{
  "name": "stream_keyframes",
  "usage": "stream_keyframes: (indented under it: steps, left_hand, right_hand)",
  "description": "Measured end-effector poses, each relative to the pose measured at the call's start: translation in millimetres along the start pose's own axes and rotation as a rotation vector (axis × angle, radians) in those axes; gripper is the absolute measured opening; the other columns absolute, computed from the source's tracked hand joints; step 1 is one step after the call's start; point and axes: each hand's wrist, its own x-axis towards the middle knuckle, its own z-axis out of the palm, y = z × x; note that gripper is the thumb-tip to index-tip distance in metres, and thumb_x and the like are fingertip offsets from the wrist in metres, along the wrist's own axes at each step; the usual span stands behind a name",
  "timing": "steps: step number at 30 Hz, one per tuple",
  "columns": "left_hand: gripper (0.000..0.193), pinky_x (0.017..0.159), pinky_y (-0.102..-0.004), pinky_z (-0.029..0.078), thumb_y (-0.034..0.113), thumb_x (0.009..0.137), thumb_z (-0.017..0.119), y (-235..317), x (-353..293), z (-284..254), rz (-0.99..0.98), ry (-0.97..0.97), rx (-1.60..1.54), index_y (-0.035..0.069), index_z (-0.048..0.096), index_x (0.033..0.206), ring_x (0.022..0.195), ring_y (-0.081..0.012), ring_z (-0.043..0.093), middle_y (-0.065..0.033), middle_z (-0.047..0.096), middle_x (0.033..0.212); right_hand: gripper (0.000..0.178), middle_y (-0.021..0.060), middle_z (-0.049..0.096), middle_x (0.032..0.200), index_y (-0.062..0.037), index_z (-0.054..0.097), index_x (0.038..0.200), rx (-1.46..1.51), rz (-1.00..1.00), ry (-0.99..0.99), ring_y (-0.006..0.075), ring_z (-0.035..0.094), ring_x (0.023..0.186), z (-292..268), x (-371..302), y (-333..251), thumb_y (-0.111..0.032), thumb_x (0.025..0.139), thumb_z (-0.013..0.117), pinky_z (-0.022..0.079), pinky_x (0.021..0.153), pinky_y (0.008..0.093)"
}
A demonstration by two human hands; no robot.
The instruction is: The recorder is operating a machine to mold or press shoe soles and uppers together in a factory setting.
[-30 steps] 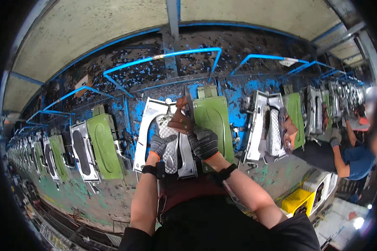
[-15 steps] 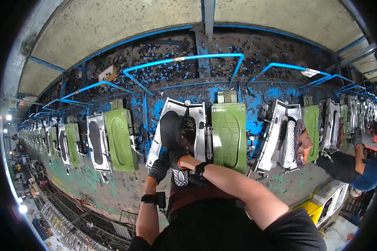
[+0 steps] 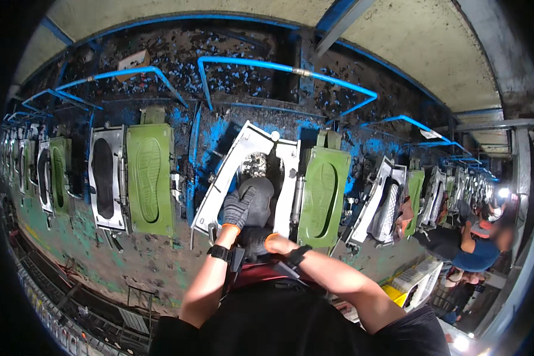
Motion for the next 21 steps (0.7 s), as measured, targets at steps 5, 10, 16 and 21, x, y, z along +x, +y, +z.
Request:
stream_keyframes:
  steps: [5, 10, 16, 21]
  left_hand:
    - [0.045, 0.08, -0.035, 0.052, 0.039, 0.1, 0.068, 15.3, -14.0, -17.1, -0.121, -0.013, -0.237, -0.004, 0.07, 0.113, 0.088, -0.0177, 0.064, -0.0118, 0.074, 0.098]
    - [0.033, 0.089, -0.0283, 0.052, 0.026, 0.1, 0.071, 44.9, -13.2, -12.0, -0.042, -0.078, -0.575, 0.0, 0.072, 0.121, 0.097, -0.0118, 0.063, -0.004, 0.074, 0.108]
    - [0.035, 0.092, -0.0286, 0.052, 0.027, 0.101, 0.069, 101.3, 45.3, 25.9, 0.014, -0.026, -0.504, 0.0, 0.071, 0.123, 0.101, -0.0124, 0.063, -0.0043, 0.073, 0.113]
    - [0.056, 0.086, -0.0386, 0.053, 0.049, 0.105, 0.054, -12.4, 14.0, 37.1, 0.203, 0.032, 0.11, 0.004, 0.063, 0.137, 0.103, -0.031, 0.065, -0.0232, 0.068, 0.117]
  right_hand:
    - [0.059, 0.0273, 0.073, 0.099, -0.0001, 0.069, 0.113, -0.022, 0.656, 1.013, 0.0453, 0.07, 0.091, -39.8, -48.9, -46.9, -0.056, 0.094, 0.062, 0.055, 0.084, 0.0507]
    - [0.051, 0.0234, 0.074, 0.098, -0.0026, 0.072, 0.104, 0.053, 0.672, 1.017, 0.0426, 0.07, 0.089, -37.4, -50.2, -17.9, -0.052, 0.092, 0.068, 0.055, 0.081, 0.0503]
    - [0.036, 0.0245, 0.069, 0.082, -0.0033, 0.068, 0.089, 0.127, 0.468, 1.332, 0.0434, 0.067, 0.077, -61.8, -61.1, 8.6, -0.039, 0.091, 0.072, 0.052, 0.068, 0.0503]
    - [0.024, 0.0224, 0.073, 0.09, -0.0082, 0.07, 0.095, 0.034, 0.49, 1.069, 0.0443, 0.069, 0.088, -49.6, -70.8, -6.2, -0.031, 0.092, 0.063, 0.054, 0.081, 0.0539]
